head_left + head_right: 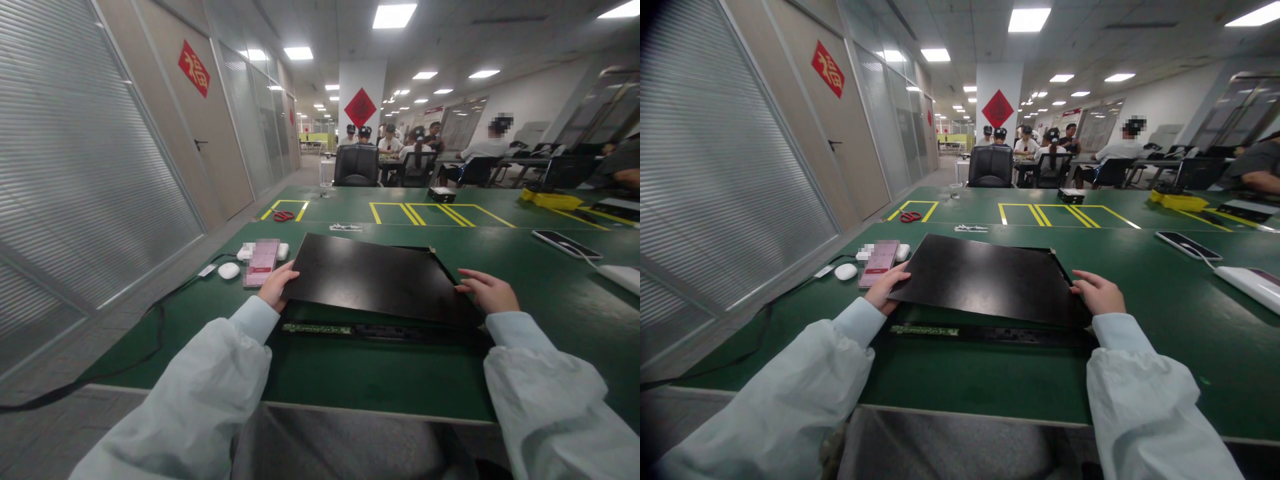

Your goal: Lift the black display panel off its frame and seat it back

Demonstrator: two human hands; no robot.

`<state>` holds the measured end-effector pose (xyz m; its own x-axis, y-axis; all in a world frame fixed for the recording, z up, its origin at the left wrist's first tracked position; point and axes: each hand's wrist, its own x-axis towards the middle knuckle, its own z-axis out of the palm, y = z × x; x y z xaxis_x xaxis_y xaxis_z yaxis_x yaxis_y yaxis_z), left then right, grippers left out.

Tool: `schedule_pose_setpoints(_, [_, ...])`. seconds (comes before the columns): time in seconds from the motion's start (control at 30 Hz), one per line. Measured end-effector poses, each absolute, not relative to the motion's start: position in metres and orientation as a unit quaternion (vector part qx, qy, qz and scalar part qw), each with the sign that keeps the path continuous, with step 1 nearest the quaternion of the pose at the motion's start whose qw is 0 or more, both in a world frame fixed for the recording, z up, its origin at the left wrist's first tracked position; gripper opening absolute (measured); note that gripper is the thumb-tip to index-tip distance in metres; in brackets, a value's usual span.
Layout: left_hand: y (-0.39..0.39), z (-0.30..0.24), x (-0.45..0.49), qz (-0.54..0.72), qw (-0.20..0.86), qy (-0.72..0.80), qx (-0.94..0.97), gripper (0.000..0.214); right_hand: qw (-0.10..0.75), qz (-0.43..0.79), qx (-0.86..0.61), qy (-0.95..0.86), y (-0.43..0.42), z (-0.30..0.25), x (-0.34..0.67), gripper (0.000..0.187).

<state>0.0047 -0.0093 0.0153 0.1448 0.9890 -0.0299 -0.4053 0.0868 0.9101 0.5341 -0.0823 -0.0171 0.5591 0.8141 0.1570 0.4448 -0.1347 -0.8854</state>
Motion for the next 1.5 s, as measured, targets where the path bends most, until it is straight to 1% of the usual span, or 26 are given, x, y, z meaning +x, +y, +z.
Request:
schedule_pose_setpoints(0.13, [-0.009, 0.014, 0.005, 0.549, 0.625, 0.378, 0.406, 0.073, 0.473, 0.164, -0.756, -0.421, -0.084, -0.014, 0.530, 0.044])
schedule_pose_setpoints(0.3, [-0.008, 0.012, 0.005, 0.553, 0.609, 0.387, 0.417, 0.053, 0.464, 0.181, -0.753, -0.430, -0.085, -0.010, 0.534, 0.044])
schedule_pose_setpoints(0.47, [-0.008, 0.010, 0.004, 0.548, 0.610, 0.396, 0.413, 0.058, 0.431, 0.161, -0.784, -0.416, -0.084, -0.006, 0.528, 0.043])
schedule_pose_setpoints(0.7, [-0.007, 0.008, 0.007, 0.565, 0.596, 0.399, 0.407, 0.050, 0.473, 0.163, -0.762, -0.412, -0.099, -0.001, 0.509, 0.036])
schedule_pose_setpoints(0.83, [-0.006, 0.007, 0.005, 0.554, 0.599, 0.401, 0.415, 0.047, 0.457, 0.166, -0.775, -0.403, -0.098, 0.001, 0.510, 0.029])
schedule_pose_setpoints(0.97, [-0.001, -0.001, 0.007, 0.578, 0.585, 0.401, 0.403, 0.046, 0.443, 0.160, -0.781, -0.410, -0.097, 0.001, 0.512, 0.026])
schedule_pose_setpoints(1.1, [0.000, -0.004, 0.008, 0.589, 0.577, 0.403, 0.398, 0.048, 0.448, 0.156, -0.773, -0.422, -0.098, -0.001, 0.512, 0.023])
schedule_pose_setpoints(1.2, [-0.004, 0.002, 0.004, 0.570, 0.568, 0.406, 0.435, 0.054, 0.448, 0.152, -0.771, -0.426, -0.097, -0.002, 0.513, 0.025])
schedule_pose_setpoints(1.3, [-0.005, 0.010, -0.004, 0.542, 0.512, 0.440, 0.500, 0.063, 0.431, 0.143, -0.791, -0.410, -0.093, -0.005, 0.515, 0.028])
schedule_pose_setpoints(1.4, [-0.001, 0.014, -0.015, 0.486, 0.398, 0.520, 0.578, 0.063, 0.416, 0.136, -0.804, -0.402, -0.089, -0.008, 0.518, 0.031])
schedule_pose_setpoints(1.5, [0.004, 0.013, -0.023, 0.396, 0.352, 0.564, 0.633, 0.060, 0.422, 0.136, -0.792, -0.419, -0.088, -0.011, 0.523, 0.035])
